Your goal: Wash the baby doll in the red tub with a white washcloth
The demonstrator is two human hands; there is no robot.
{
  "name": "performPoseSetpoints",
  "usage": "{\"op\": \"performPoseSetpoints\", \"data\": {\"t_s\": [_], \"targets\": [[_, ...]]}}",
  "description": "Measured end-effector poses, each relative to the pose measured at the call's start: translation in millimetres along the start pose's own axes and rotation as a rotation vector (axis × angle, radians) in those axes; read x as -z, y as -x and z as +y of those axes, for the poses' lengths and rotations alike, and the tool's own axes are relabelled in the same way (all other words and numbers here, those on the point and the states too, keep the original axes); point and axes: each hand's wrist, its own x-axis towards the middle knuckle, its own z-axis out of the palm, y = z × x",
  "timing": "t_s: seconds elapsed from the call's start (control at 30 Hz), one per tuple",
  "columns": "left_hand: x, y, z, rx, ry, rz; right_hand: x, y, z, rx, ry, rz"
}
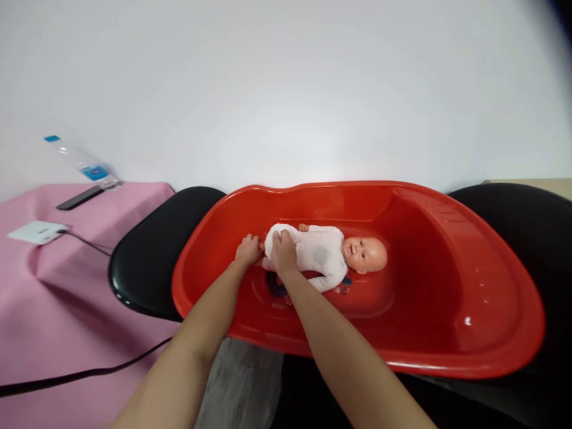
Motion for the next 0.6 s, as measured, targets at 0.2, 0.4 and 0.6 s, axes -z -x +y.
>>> {"op": "performPoseSetpoints", "data": {"t_s": [0.2,0.4,0.6], "targets": [[-20.6,-3,5,-0.098,-0.038,-0.066,-5,6,2,-0.041,-0.034,-0.031],[-25.0,1,5,-0.126,0.002,-0.088,-4,6,8,-0.017,0.003,-0.062],[-13.7,4,-10,-0.068,0.082,-0.162,1,8,17,0.034,0.023,-0.074]]}}
